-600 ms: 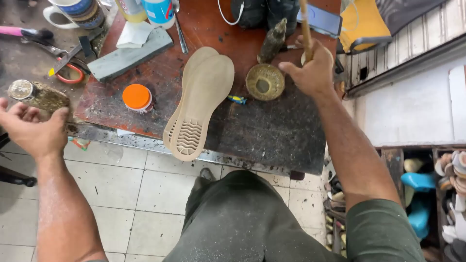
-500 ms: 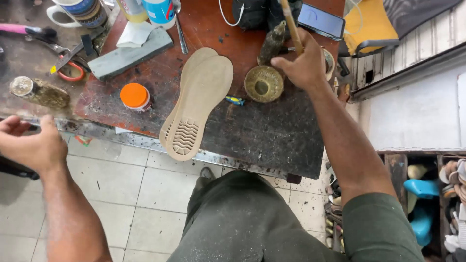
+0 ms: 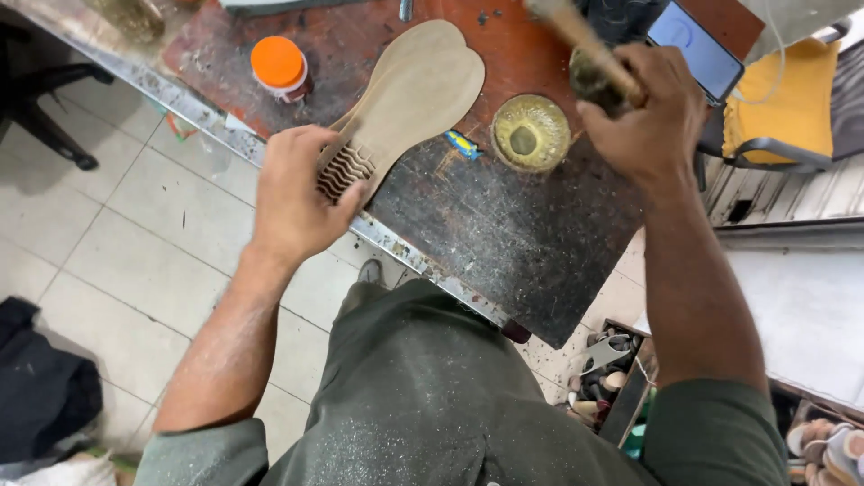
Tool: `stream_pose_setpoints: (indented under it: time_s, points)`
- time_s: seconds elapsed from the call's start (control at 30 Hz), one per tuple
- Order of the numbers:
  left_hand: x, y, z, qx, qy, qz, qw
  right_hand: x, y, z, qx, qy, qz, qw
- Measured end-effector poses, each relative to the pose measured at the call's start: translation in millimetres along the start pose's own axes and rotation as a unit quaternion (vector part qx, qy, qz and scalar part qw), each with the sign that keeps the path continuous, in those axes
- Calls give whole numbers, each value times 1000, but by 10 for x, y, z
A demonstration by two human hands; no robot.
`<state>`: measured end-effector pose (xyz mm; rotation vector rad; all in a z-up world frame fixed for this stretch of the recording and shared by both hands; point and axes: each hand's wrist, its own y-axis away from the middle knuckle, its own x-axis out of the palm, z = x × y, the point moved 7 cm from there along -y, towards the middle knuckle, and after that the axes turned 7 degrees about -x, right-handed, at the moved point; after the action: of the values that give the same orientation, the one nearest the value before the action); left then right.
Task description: Applying a liquid coating, such as glue or dye, to the surface of a shoe sole using a handheld brush.
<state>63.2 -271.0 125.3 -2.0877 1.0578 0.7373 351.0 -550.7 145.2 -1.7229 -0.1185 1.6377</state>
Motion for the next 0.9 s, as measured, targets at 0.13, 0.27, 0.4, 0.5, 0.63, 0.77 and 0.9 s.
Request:
stream_pose_setpoints:
  time_s: [0.13,0.27,0.4,0.5,0.63,0.77,0.9]
  points:
    - [271,-66,-117,22,-83,37,996,-109,262,-29,-61,16,81,995]
    - [490,-288,-116,-65,-236,122,962,-41,271,-68,-64,111,179,975]
    - [400,-389,-105,-152,-185,164,957,19,270,-7,-153,218,180,947]
    - [113,-351,-178,-190,-105,134,967,70,281,-20,-194,251,156,936]
    - [-217,-31,-69,-149,-20,52,987,79,205,34,-205,260,163,929]
    - [-376,458,70,-196,249,68,946,135,176,52,-226,256,177,923]
    - [-172,933,191,-169,520,178,818,174,139,59,-239,266,186,915]
